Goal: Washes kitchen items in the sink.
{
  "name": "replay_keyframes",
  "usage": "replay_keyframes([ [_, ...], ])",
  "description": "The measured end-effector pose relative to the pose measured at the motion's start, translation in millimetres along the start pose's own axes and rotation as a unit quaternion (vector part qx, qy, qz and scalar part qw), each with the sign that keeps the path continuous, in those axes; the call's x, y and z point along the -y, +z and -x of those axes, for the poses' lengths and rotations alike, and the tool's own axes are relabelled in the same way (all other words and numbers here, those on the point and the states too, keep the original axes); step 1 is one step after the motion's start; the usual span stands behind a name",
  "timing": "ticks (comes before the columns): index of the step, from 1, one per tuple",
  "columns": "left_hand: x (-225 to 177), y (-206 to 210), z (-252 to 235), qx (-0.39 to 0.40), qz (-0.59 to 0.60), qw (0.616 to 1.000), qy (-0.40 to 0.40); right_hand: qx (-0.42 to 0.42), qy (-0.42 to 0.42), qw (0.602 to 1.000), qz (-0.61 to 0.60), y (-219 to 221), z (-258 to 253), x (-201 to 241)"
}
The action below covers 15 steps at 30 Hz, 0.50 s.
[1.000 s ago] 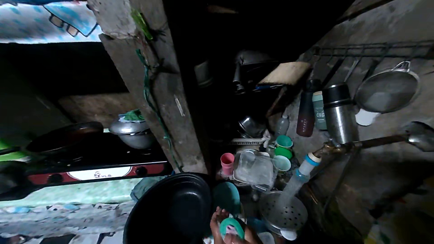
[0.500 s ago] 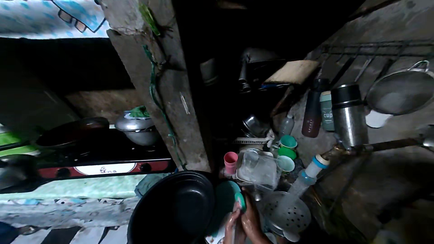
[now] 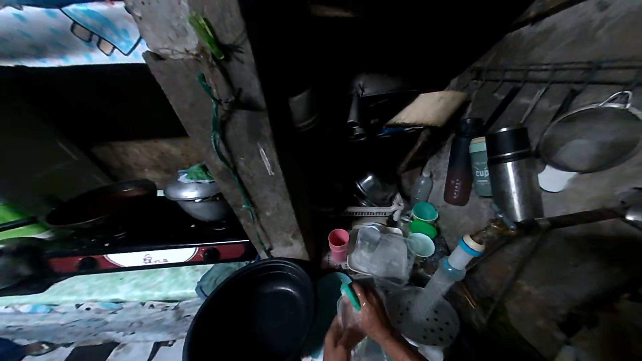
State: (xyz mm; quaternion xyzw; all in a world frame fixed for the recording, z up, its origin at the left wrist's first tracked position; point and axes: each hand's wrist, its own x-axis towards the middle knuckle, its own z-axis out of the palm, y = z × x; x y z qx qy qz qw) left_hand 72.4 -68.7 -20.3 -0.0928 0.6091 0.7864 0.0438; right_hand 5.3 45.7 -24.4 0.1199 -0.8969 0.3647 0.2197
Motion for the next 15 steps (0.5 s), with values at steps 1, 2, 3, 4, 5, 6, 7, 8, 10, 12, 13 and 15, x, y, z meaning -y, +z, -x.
replay_keyframes([
  [1,-3.3,-2.2,0.8,0.001,0.009,1.000,0.004,0.004,0.037,0.999,-0.004,-3.5,-1.6,-2.3],
  [2,-5.5,-3.2,0.7,0.009,0.025,1.000,0.008,-0.003,0.080,0.997,-0.007,-2.5,-3.3,-5.8],
  [3,-6.1,-2.5,0.7,0.017,0.043,0.999,0.012,-0.029,0.102,0.994,-0.011,1.6,-3.3,-7.5],
  [4,-6.3,-0.1,0.5,0.019,0.063,0.998,0.013,-0.048,0.101,0.994,-0.016,5.7,-1.4,-7.2],
  [5,-6.4,2.8,-0.6,0.010,0.082,0.996,0.013,-0.047,0.079,0.995,-0.031,8.1,2.8,-5.2],
  [6,-6.5,5.2,-2.4,-0.004,0.091,0.996,0.017,-0.033,0.041,0.997,-0.058,9.4,10.2,-1.8],
  [7,-5.9,4.8,-5.6,-0.011,0.094,0.995,0.027,-0.007,0.002,0.996,-0.088,10.6,20.4,2.9],
  [8,-5.1,2.3,-9.9,-0.011,0.098,0.994,0.045,0.027,-0.027,0.993,-0.114,10.0,32.7,9.1],
  [10,-9.0,-6.7,-22.0,-0.006,0.121,0.990,0.071,0.064,-0.063,0.988,-0.128,1.4,59.5,21.9],
  [12,-20.5,-18.1,-33.4,-0.028,0.161,0.986,0.041,0.140,-0.106,0.977,-0.120,-16.6,82.1,26.3],
  [13,-25.4,-25.8,-38.6,-0.026,0.182,0.983,0.008,0.177,-0.131,0.970,-0.098,-25.6,91.3,25.0],
  [15,-31.2,-40.3,-47.8,0.013,0.195,0.980,-0.043,0.217,-0.182,0.959,-0.033,-40.5,101.4,15.5],
])
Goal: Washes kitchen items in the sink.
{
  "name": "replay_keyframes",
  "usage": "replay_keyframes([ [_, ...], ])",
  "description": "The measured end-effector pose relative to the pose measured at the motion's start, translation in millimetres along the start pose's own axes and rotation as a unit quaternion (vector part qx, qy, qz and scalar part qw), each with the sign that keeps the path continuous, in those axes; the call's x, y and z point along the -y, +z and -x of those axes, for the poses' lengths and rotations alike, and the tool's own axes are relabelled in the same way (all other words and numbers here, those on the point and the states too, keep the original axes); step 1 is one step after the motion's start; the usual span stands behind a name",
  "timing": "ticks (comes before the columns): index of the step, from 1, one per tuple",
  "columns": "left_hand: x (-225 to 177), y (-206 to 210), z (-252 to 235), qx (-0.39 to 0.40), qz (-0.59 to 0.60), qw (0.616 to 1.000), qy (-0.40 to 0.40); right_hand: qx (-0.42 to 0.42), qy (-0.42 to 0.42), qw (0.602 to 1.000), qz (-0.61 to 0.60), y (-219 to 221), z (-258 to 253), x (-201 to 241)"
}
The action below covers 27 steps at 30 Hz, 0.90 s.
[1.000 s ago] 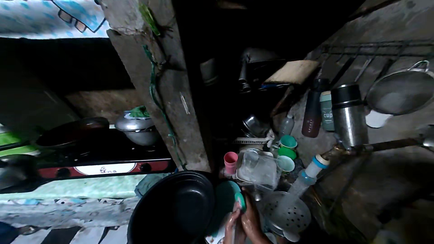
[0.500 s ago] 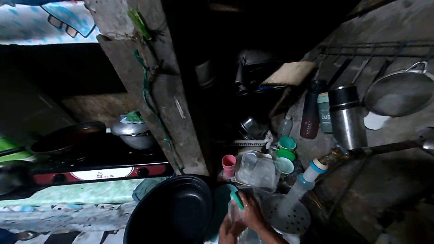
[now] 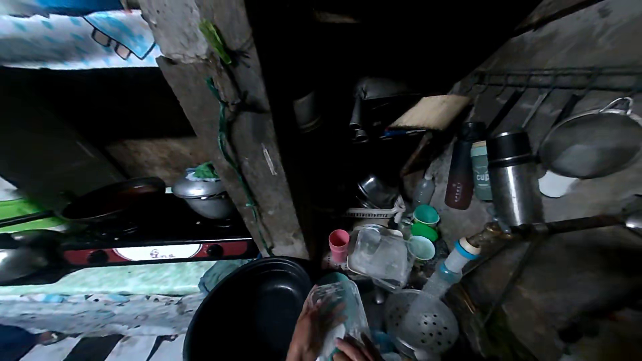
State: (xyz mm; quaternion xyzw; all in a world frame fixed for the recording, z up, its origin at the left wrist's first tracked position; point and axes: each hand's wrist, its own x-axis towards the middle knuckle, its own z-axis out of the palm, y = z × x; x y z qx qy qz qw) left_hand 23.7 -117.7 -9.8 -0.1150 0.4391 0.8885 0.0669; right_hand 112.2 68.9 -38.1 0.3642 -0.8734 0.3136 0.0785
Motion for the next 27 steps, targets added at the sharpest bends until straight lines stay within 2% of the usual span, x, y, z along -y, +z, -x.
replay_keyframes([
  [2,-10.2,-5.2,-2.3,0.043,-0.006,0.998,-0.036,-0.014,-0.016,0.999,0.046,-11.1,9.5,-10.6],
  [4,-17.5,0.2,-1.1,0.063,-0.008,0.997,-0.047,-0.081,-0.027,0.995,0.057,-23.2,8.9,-19.5],
  [6,-14.7,11.0,-1.5,0.050,-0.016,0.998,-0.044,-0.161,-0.001,0.987,0.004,-42.9,-0.1,-8.2],
  [9,16.2,20.0,-2.0,0.010,-0.060,0.998,-0.027,-0.261,0.160,0.938,-0.164,-76.3,-18.0,25.6],
  [11,39.3,10.6,0.1,0.021,-0.060,0.997,-0.045,-0.313,0.251,0.886,-0.234,-85.7,-24.9,20.7],
  [13,50.0,-3.1,6.2,0.039,-0.029,0.998,-0.046,-0.339,0.341,0.841,-0.248,-86.9,-26.0,3.4],
  [15,44.6,-6.8,11.1,0.027,-0.020,0.999,-0.007,-0.311,0.436,0.801,-0.267,-85.1,-18.6,-15.3],
  [17,27.2,4.4,13.4,0.006,-0.072,0.997,0.040,-0.255,0.496,0.783,-0.274,-75.7,-3.3,-31.8],
  [19,8.9,26.0,5.6,-0.009,-0.115,0.990,0.082,-0.220,0.525,0.783,-0.251,-61.8,14.3,-44.4],
  [22,-3.2,59.7,-26.7,-0.014,-0.119,0.984,0.132,-0.181,0.521,0.801,-0.232,-45.4,43.5,-66.0],
  [24,-1.3,85.3,-52.2,-0.015,-0.159,0.979,0.126,-0.149,0.517,0.813,-0.221,-40.9,55.3,-78.3],
  [27,14.8,117.3,-88.8,-0.019,-0.218,0.974,0.065,-0.122,0.532,0.808,-0.222,-44.6,50.9,-89.7],
])
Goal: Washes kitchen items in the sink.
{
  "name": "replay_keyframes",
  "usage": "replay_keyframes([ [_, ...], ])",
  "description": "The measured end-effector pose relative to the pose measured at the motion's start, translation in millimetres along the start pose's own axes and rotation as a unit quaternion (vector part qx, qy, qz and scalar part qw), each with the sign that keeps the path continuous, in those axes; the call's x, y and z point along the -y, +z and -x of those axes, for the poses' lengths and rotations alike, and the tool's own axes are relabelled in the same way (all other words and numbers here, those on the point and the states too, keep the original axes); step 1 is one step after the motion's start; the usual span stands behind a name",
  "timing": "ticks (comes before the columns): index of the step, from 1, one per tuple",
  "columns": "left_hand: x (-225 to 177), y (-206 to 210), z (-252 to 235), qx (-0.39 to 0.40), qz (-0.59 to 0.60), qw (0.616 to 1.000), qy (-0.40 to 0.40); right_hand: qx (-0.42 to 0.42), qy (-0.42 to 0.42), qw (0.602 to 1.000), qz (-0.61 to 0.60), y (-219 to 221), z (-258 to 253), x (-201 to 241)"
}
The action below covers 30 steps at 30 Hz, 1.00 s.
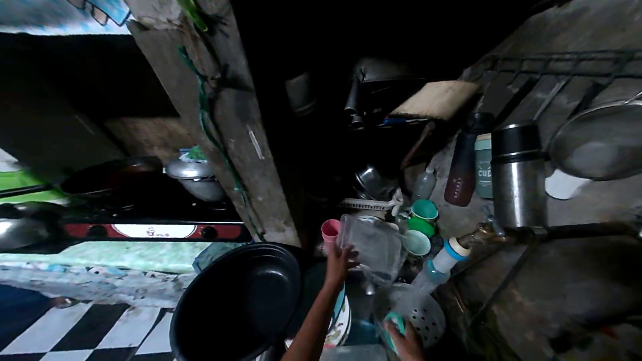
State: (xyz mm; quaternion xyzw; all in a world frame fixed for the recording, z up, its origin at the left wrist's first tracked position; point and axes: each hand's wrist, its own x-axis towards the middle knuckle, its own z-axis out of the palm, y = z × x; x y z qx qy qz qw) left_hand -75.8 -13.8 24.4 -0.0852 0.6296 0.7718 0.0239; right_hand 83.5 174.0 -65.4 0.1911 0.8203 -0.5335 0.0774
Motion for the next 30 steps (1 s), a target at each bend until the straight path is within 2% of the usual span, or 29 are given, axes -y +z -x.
replay_keyframes([
  [4,10.1,20.5,-24.9,0.028,-0.113,0.992,-0.058,-0.006,0.023,0.999,-0.021,0.9,-40.3,23.8],
  [8,12.0,6.7,-23.3,0.004,-0.182,0.982,-0.046,0.012,-0.064,0.998,0.027,1.2,-97.3,41.2],
  [9,15.1,-3.0,-18.7,0.000,-0.196,0.980,-0.032,0.022,-0.062,0.997,0.049,0.2,-108.7,46.0],
  [12,30.6,-42.7,10.6,0.040,-0.275,0.961,-0.010,0.071,-0.054,0.991,0.097,-0.4,-140.1,54.8],
  [15,51.3,-82.5,61.0,0.130,-0.411,0.902,-0.036,0.089,-0.062,0.989,0.102,4.7,-161.4,49.4],
  [18,85.9,-119.8,114.7,0.124,-0.494,0.857,-0.079,0.085,-0.044,0.993,0.062,6.1,-159.7,39.9],
  [21,115.5,-139.8,152.7,0.048,-0.463,0.880,-0.094,0.090,-0.021,0.993,0.074,1.7,-126.9,36.0],
  [24,126.9,-146.3,167.2,0.007,-0.398,0.913,-0.085,0.096,-0.073,0.989,0.083,12.5,-81.2,16.9],
  [27,136.2,-154.8,168.8,-0.010,-0.224,0.968,-0.114,0.201,-0.102,0.964,0.143,27.9,-48.9,5.7],
  [30,146.4,-156.8,169.0,0.011,-0.042,0.990,-0.137,0.273,-0.160,0.934,0.167,47.8,-36.4,1.1],
])
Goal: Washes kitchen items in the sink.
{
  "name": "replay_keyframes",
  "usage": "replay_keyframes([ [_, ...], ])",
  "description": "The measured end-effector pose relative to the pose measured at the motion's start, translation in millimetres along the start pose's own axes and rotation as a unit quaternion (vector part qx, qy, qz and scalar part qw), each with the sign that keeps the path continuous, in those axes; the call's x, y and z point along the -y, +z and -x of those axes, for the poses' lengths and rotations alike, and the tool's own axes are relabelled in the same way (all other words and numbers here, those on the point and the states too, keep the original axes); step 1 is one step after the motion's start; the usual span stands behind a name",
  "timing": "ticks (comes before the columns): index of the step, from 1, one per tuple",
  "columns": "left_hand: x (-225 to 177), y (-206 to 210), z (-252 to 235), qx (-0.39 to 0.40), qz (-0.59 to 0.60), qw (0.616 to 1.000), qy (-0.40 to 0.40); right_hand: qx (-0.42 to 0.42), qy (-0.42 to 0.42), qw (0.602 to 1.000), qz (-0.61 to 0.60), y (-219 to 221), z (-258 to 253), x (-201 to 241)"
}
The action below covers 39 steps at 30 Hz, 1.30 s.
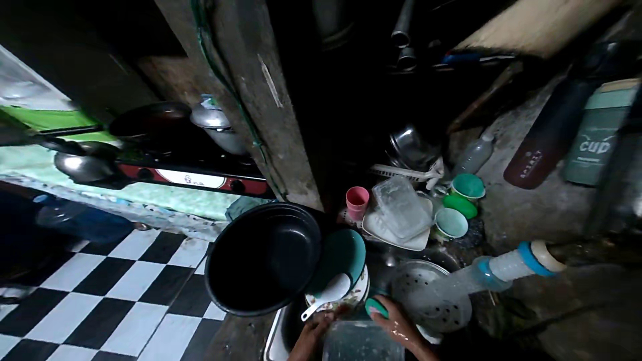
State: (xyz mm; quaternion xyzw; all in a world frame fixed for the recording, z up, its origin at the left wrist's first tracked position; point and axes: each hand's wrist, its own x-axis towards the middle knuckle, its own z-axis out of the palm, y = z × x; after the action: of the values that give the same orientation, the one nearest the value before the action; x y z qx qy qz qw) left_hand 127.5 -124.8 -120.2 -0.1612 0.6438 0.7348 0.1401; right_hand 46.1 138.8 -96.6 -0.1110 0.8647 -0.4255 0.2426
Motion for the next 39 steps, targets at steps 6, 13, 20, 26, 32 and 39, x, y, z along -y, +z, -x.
replay_keyframes([
  [6,26.8,-4.7,7.6,0.195,0.099,0.976,-0.011,-0.068,0.029,0.997,-0.036,1.4,-2.3,7.1],
  [13,30.8,-2.8,29.4,0.166,0.002,0.983,0.074,-0.054,-0.076,0.989,-0.111,0.8,-28.3,28.9],
  [20,26.6,7.1,40.4,0.107,0.002,0.994,0.018,0.055,-0.205,0.977,0.015,32.3,13.8,46.1],
  [26,9.5,23.8,34.0,0.131,-0.027,0.991,0.017,-0.027,-0.248,0.967,-0.046,48.2,42.6,26.1],
  [32,5.2,34.1,33.9,0.106,-0.084,0.991,0.020,-0.092,-0.319,0.941,0.065,42.7,63.2,22.1],
  [39,14.0,41.1,37.5,0.051,-0.116,0.992,0.016,-0.106,-0.373,0.909,0.152,40.0,77.4,29.6],
])
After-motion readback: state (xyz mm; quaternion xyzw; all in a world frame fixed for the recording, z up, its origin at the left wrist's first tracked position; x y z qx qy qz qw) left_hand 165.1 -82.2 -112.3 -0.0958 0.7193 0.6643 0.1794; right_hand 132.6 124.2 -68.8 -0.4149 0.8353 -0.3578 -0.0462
